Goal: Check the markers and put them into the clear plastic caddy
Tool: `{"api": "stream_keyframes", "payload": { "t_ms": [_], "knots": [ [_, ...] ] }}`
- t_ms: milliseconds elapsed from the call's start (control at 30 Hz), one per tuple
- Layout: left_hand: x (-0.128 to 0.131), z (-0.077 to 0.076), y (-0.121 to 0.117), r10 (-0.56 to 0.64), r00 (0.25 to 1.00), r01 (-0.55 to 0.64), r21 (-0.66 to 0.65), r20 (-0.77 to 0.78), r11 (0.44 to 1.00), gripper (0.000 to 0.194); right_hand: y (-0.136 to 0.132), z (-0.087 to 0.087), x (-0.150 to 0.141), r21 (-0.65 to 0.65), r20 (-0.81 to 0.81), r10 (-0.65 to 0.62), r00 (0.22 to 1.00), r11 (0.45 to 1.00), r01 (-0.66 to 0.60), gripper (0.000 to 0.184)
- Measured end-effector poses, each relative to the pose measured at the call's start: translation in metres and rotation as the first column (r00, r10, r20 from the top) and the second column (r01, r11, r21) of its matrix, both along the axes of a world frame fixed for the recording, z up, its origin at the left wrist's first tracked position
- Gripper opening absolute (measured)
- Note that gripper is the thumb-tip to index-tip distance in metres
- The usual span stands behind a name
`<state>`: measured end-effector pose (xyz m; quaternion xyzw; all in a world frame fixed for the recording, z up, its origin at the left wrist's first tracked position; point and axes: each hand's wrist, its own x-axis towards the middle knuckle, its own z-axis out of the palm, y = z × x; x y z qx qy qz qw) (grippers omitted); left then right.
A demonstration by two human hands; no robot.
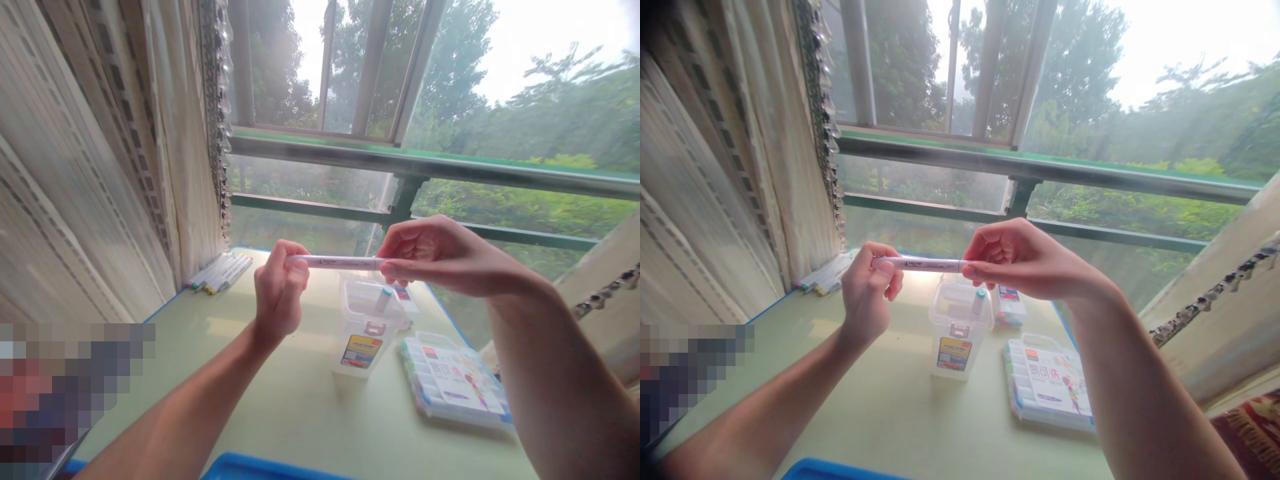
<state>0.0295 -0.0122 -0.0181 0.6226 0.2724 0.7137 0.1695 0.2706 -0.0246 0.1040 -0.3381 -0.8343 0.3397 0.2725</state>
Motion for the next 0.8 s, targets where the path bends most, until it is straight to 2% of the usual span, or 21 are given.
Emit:
{"api": "stream_keyframes", "payload": {
  "t_ms": [167,367,800],
  "knots": [
    [0.004,0.004,0.001,-0.085,0.987,0.088,-0.016,0.138,0.996,0.021,0.003,-0.002,-0.003,0.015,-0.039,-0.031,0.999,0.999,0.032,0.033],
    [0.005,0.012,0.002,-0.129,0.959,0.143,-0.039,0.254,0.989,0.027,0.006,-0.006,-0.004,0.027,-0.068,-0.081,0.994,0.996,0.083,0.032],
    [0.003,0.013,0.000,-0.126,0.955,0.163,-0.119,0.267,0.980,0.023,0.008,-0.009,-0.005,0.012,-0.091,-0.085,0.992,0.996,0.087,0.029]
  ]
}}
